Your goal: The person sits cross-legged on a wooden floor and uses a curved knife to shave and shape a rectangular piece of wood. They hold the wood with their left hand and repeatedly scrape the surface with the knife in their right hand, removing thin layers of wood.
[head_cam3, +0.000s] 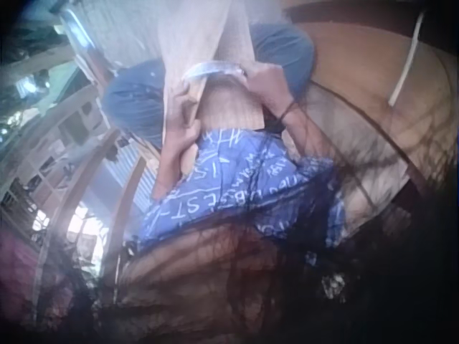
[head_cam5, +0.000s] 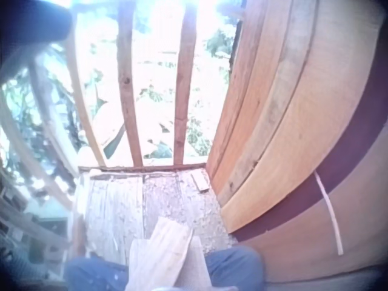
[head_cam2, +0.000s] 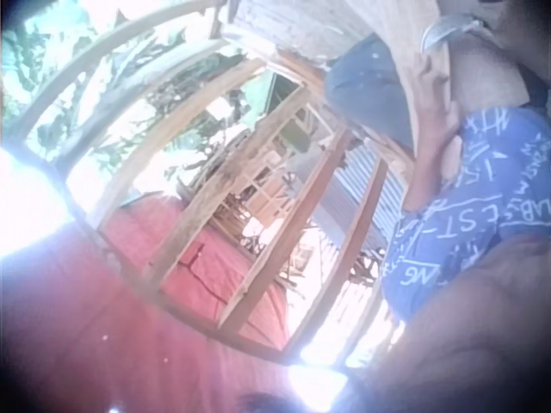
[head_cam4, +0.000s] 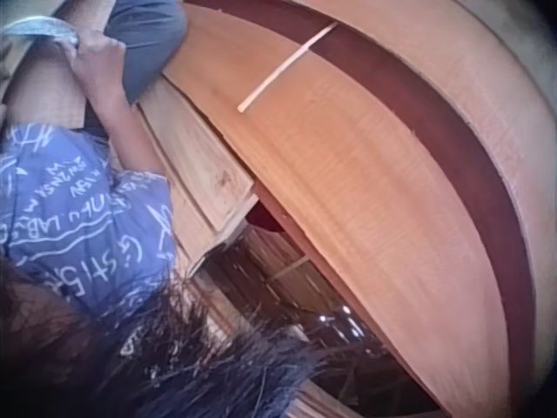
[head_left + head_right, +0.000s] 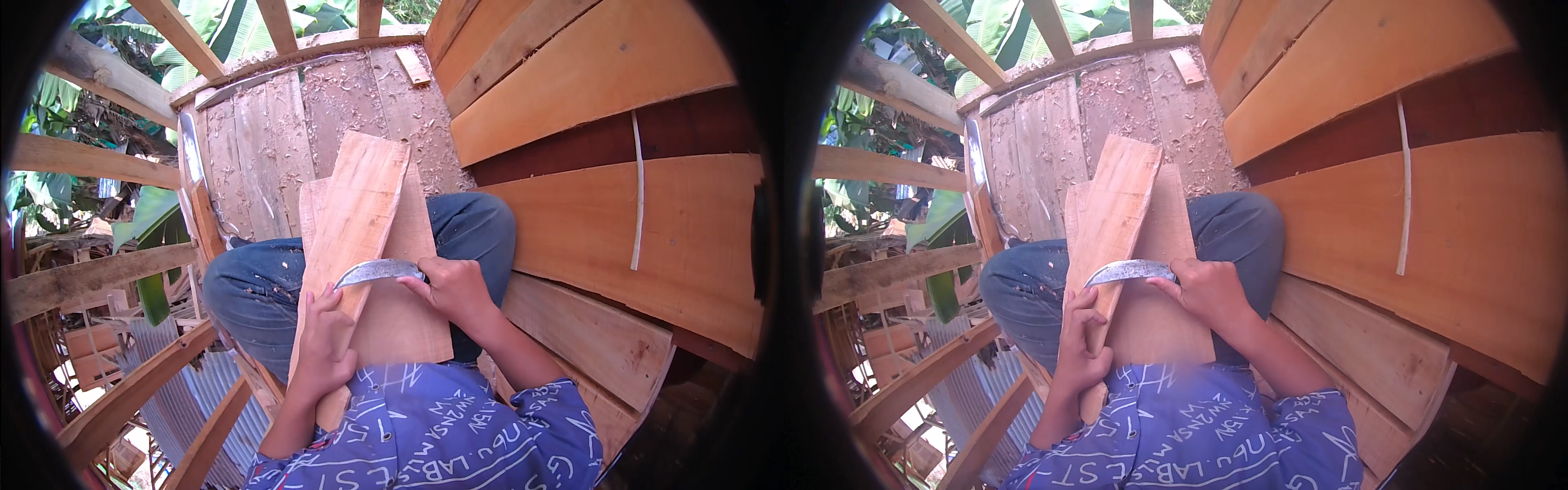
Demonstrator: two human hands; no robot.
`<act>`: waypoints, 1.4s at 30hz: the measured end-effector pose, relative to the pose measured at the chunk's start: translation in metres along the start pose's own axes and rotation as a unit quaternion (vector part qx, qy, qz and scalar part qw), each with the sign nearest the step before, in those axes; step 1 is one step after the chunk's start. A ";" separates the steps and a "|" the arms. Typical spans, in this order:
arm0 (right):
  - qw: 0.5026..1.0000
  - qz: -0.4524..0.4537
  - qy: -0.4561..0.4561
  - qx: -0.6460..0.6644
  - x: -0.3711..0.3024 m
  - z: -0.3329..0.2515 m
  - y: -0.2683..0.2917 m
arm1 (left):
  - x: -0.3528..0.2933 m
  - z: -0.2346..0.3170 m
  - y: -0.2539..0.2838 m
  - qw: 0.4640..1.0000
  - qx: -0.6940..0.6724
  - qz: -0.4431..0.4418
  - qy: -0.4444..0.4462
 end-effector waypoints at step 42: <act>0.999 0.005 -0.007 -0.047 0.023 0.021 -0.007 | -0.002 -0.001 -0.005 0.999 0.008 0.040 -0.015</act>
Point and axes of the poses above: each hand's wrist, its own x-axis towards the middle knuckle, its own y-axis out of the back of the hand, z = x × y, the point moved 4 cm from there along x, towards the middle knuckle, and after that the axes turned 9 degrees about -y, right-handed, at the moved point
